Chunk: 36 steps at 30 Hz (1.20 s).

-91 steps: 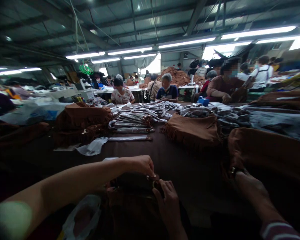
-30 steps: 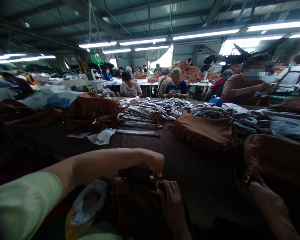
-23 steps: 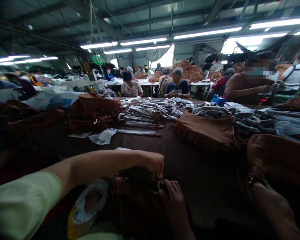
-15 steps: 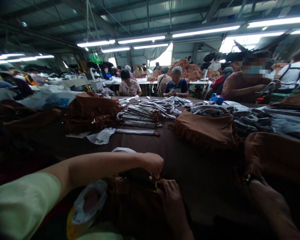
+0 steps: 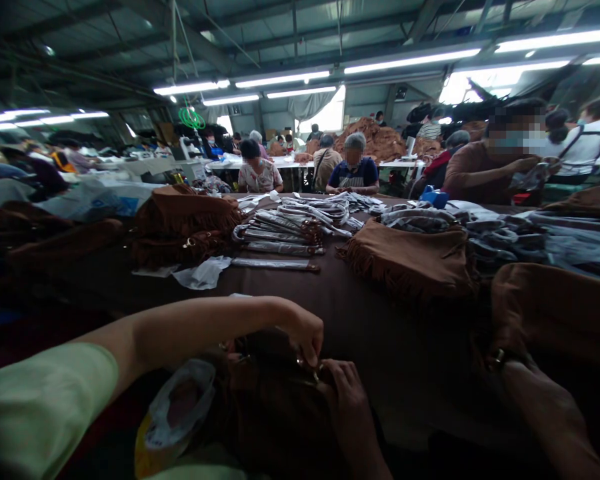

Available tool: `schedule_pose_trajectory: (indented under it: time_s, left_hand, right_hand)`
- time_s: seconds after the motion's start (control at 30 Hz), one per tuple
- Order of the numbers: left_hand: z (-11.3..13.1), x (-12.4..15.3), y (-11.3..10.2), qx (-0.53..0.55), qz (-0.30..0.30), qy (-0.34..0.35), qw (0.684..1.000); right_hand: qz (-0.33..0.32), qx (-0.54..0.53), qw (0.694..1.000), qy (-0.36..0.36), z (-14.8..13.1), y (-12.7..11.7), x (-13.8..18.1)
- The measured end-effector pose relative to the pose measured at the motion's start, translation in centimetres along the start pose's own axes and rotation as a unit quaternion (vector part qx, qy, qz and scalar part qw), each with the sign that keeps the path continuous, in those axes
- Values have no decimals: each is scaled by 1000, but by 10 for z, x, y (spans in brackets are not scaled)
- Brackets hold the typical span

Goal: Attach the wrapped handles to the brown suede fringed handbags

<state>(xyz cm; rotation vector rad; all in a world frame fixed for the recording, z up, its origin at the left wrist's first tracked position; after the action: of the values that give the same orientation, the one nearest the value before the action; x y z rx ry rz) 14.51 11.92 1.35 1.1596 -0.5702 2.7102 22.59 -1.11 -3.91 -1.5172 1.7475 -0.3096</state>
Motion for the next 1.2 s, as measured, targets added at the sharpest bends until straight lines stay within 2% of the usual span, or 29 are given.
schedule_pose_trajectory:
  time_s: [0.17,0.3,0.43,0.5,0.6,0.73,0.8,0.87,0.93,1.0,1.07,1.2]
  left_hand:
    - [0,2,0,34,2,-6,999]
    - [8,9,-1,58,-7,18,998]
    - [5,14,3,96,20,14,995]
    - [3,17,6,51,55,-5,997]
    - [8,26,10,-78,110,-15,991]
    - [21,43,16,-217,136,31,966]
    - [16,46,19,-163,120,42,978]
    - [3,43,24,-35,76,46,995]
    - [-13,35,32,63,11,52,997]
    - [-26,27,39,89,-31,61,994]
    - [-35,21,41,89,-32,69,993]
    - [-35,23,37,139,49,85,985]
  right_hand:
    - [-43,53,997,-33,-8,-13,-8]
    - [-91,26,996,1,-10,-13,-11]
    - [-31,36,999,-11,-12,-10,-9]
    - [-6,61,998,-10,-12,-6,-8]
    - [7,83,996,-16,-19,-3,-10]
    - [-52,69,996,-14,-30,-3,-14]
    - [-68,58,996,-25,-35,-5,-13]
    - [-57,58,995,-54,-39,-5,-11]
    - [-49,73,992,-90,-42,-2,-8]
    - [-51,94,987,-116,-42,4,-5]
    - [-53,102,986,-121,-38,8,-3]
    - [-48,73,995,-56,-28,3,-6]
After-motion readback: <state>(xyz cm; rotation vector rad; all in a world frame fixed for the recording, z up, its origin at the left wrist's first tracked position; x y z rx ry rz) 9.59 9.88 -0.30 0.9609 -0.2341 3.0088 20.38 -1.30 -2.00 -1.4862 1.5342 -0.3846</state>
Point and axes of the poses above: each hand's wrist, its own x-axis away from the middle knuckle, its own y-axis out of the palm, z = x × y, the point moved 5 cm from there along -x, towards the middle knuckle, and after that the axes turned 1 degree about -z, right-handed, at the moved point
